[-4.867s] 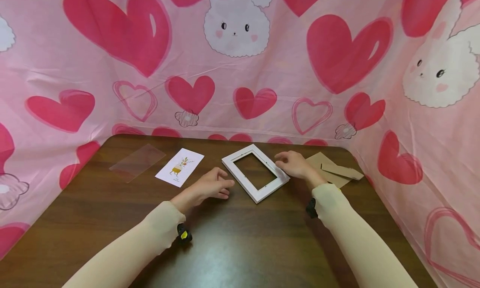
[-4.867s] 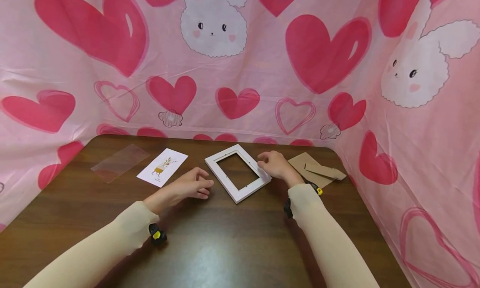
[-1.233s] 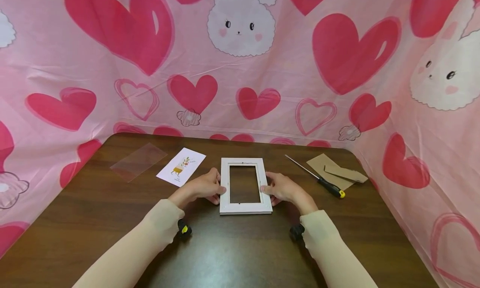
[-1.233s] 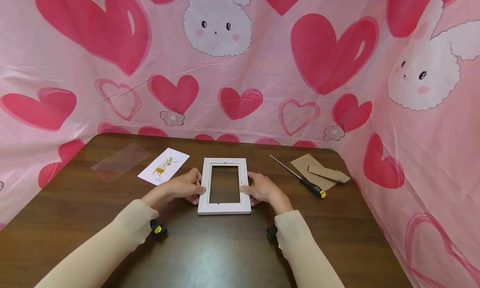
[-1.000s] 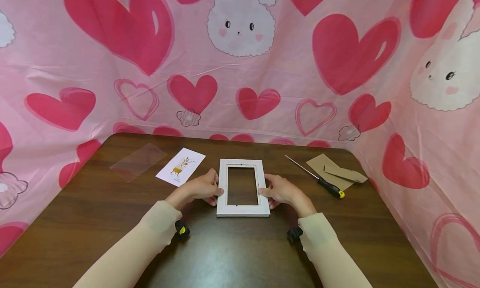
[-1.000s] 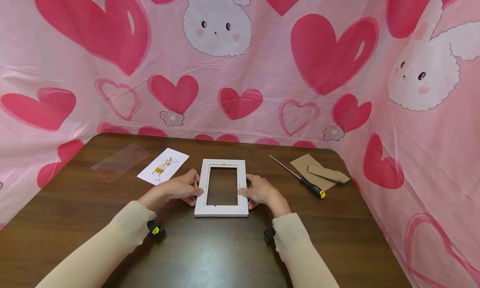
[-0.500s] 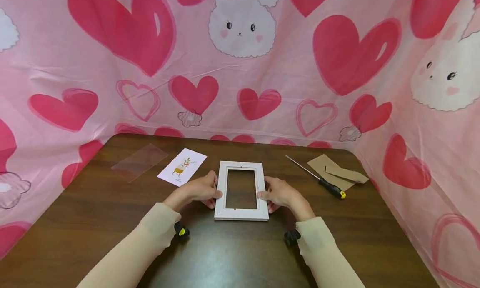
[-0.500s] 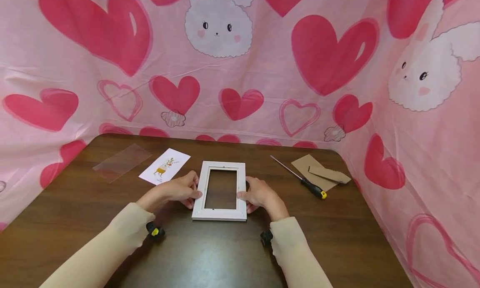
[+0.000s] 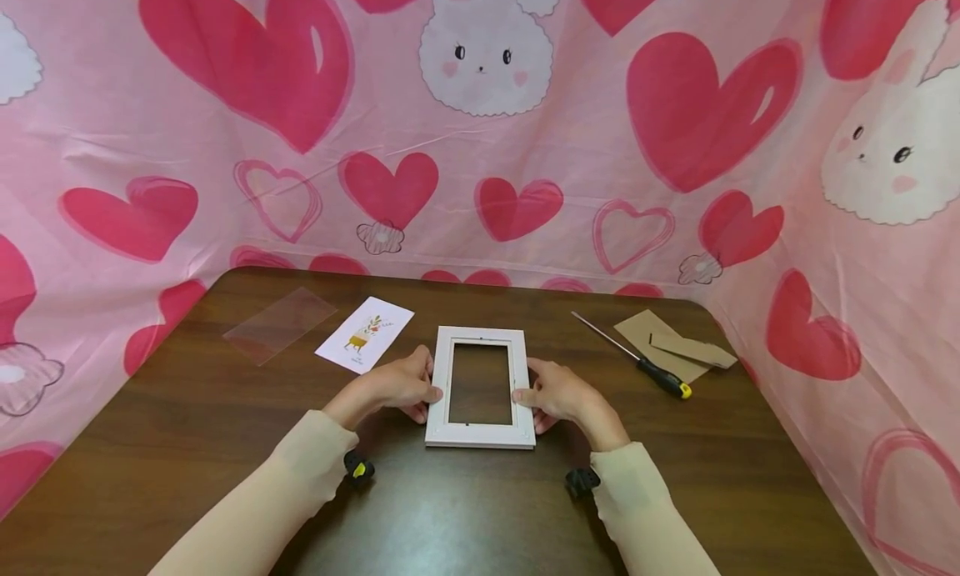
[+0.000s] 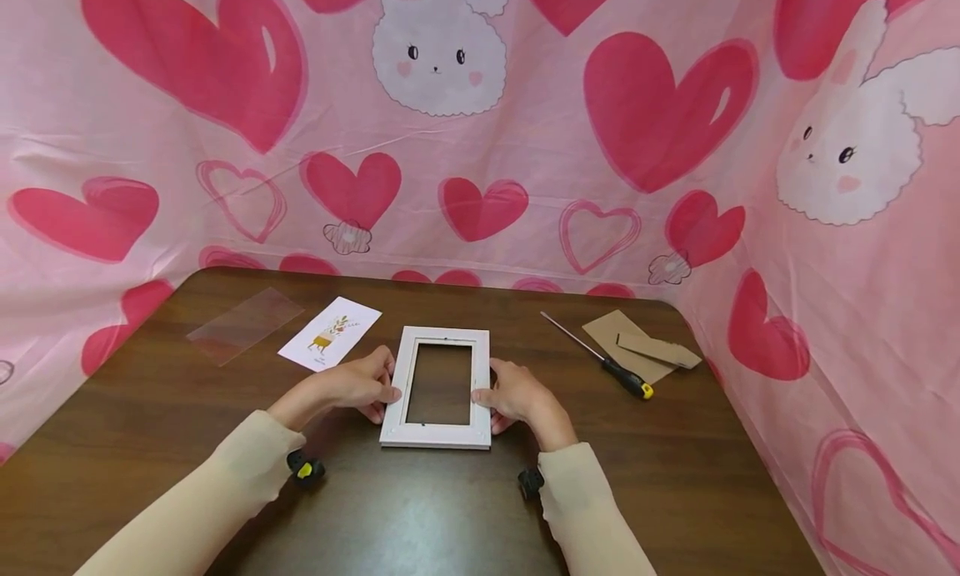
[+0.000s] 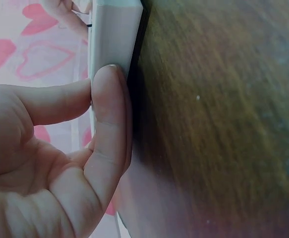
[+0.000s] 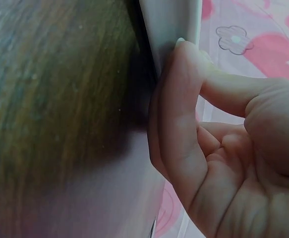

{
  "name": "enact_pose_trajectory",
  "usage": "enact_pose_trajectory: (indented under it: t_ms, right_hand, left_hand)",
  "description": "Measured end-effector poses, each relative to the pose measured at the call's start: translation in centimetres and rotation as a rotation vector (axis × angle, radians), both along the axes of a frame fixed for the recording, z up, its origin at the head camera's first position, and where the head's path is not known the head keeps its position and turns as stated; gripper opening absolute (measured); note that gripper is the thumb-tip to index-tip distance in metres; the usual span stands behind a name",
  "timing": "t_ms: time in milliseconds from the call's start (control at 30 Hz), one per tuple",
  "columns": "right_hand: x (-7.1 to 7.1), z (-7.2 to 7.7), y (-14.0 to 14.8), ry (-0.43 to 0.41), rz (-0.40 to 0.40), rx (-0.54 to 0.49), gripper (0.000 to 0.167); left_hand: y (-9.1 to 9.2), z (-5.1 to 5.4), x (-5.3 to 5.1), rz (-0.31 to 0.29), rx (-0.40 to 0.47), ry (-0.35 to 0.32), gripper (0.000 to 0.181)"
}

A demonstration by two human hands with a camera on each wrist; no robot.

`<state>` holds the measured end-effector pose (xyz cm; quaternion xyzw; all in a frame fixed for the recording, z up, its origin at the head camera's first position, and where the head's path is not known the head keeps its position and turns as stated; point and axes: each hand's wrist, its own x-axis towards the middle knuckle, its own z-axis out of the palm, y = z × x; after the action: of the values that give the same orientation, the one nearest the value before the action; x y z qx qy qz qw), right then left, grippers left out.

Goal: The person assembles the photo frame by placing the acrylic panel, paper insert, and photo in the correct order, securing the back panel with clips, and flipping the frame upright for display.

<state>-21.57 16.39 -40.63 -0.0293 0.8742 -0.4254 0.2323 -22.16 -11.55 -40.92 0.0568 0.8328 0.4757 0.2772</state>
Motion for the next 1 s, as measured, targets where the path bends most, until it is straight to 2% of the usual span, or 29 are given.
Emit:
enact_pose_trajectory:
  t_ms: [433, 767, 900, 1000]
  right_hand:
    - [0.1, 0.0, 0.1, 0.009, 0.037, -0.021, 0.076]
    - [0.1, -0.1, 0.2, 0.008, 0.052, 0.013, 0.079]
    - [0.1, -0.2, 0.3, 0.014, 0.044, -0.004, 0.077]
    - [0.1, -0.3, 0.3, 0.009, 0.038, -0.009, 0.078]
  left_hand:
    - [-0.1, 0.2, 0.4, 0.004, 0.007, 0.008, 0.034]
    - [-0.5, 0.3, 0.6, 0.000, 0.014, 0.007, 0.036]
    - [-1.2, 0.4, 0.2, -0.009, 0.009, 0.037, 0.039]
    - [-2.3, 0.7, -0.4, -0.016, 0.007, 0.098, 0.043]
